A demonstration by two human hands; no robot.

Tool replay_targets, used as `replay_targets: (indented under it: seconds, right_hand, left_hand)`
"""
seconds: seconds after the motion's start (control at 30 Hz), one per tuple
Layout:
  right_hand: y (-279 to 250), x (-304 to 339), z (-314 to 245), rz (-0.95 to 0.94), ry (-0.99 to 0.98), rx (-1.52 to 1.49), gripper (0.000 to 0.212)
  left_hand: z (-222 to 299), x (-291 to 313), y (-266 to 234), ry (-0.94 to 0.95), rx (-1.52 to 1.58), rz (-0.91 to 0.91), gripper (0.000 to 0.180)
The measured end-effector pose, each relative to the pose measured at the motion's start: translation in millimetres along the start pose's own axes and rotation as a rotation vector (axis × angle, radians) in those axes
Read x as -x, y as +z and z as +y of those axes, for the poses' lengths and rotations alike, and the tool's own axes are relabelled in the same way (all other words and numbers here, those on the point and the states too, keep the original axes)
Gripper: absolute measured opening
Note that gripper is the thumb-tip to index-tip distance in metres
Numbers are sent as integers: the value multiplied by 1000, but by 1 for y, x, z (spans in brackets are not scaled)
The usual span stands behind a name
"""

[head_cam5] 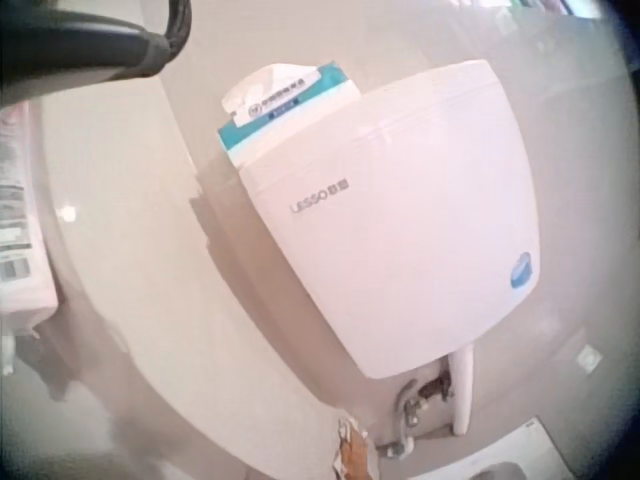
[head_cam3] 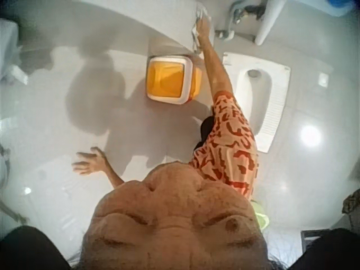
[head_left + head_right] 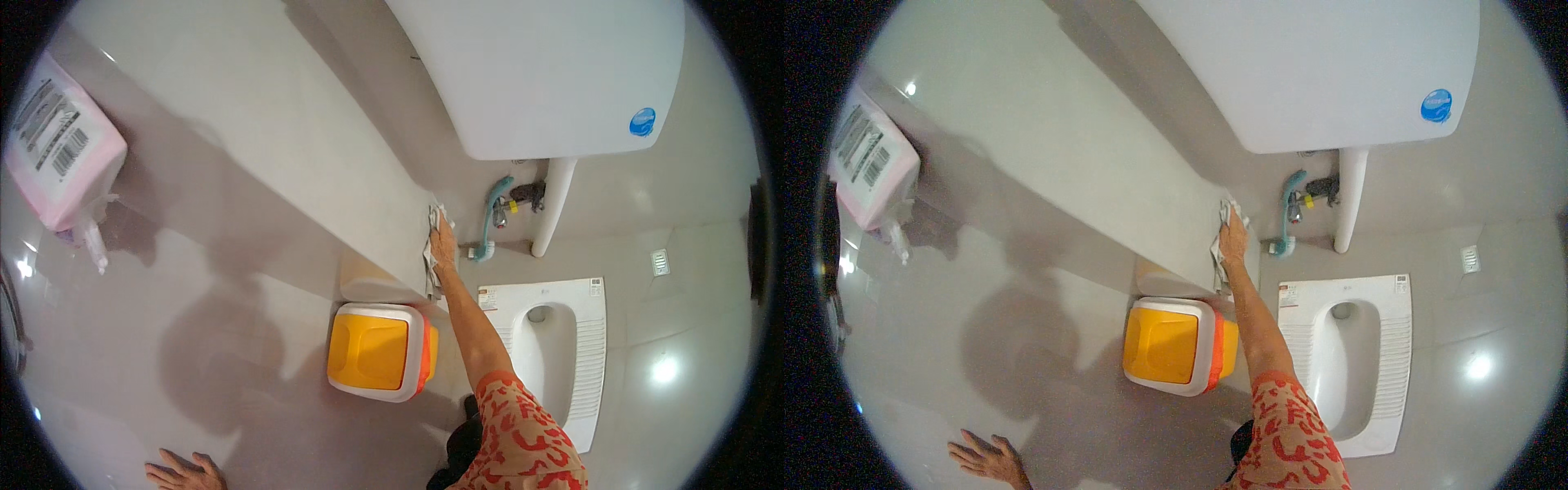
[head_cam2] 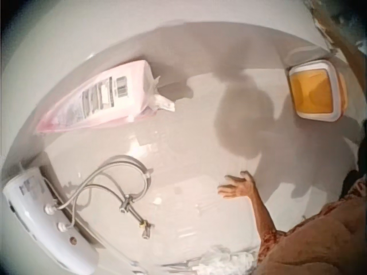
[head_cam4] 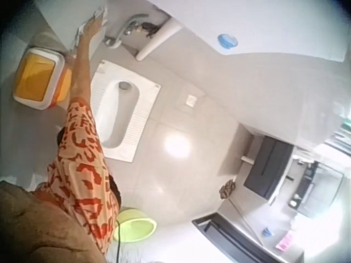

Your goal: The person wipes the bathroom wall and the toilet cistern using a white cloth. They move the cloth in circular and back-and-forth motions to clean the surfaces around the toilet area.

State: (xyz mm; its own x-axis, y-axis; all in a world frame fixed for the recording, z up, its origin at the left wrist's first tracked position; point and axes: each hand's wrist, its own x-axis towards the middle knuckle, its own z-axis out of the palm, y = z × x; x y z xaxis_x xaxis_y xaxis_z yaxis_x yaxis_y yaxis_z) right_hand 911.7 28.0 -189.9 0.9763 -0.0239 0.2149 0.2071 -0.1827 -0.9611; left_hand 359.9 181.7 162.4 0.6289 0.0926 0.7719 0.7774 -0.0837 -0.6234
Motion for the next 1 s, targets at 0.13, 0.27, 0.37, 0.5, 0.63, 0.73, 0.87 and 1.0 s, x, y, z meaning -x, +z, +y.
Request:
replay_targets:
  seconds: [0.13,0.27,0.37,0.5,0.63,0.73,0.87,1.0]
  right_hand:
    - [10,50,63,-48,283,-127,57]
    - [6,83,61,-51,400,-256,54]
    - [-26,65,-28,-100,406,-371,53]
    - [-45,35,-123,-72,150,-501,52]
    - [-78,25,-243,-139,-194,-526,51]
    - [-88,10,-291,-170,-372,-556,51]
    - [-74,-26,-289,-150,-364,-559,51]
    - [-57,-65,-254,-109,-175,-559,52]
  left_hand:
    - [-2,-3,-2,22,-5,2,72]
    - [-6,7,-4,31,9,-38,71]
    - [-6,7,7,-1,-19,159,58]
    - [-2,-2,10,-17,38,188,58]
    - [-6,-2,7,-58,69,167,57]
    - [-7,-2,7,-55,91,158,57]
    - [-5,-5,5,-38,80,159,56]
    - [-8,7,9,-26,62,-36,68]
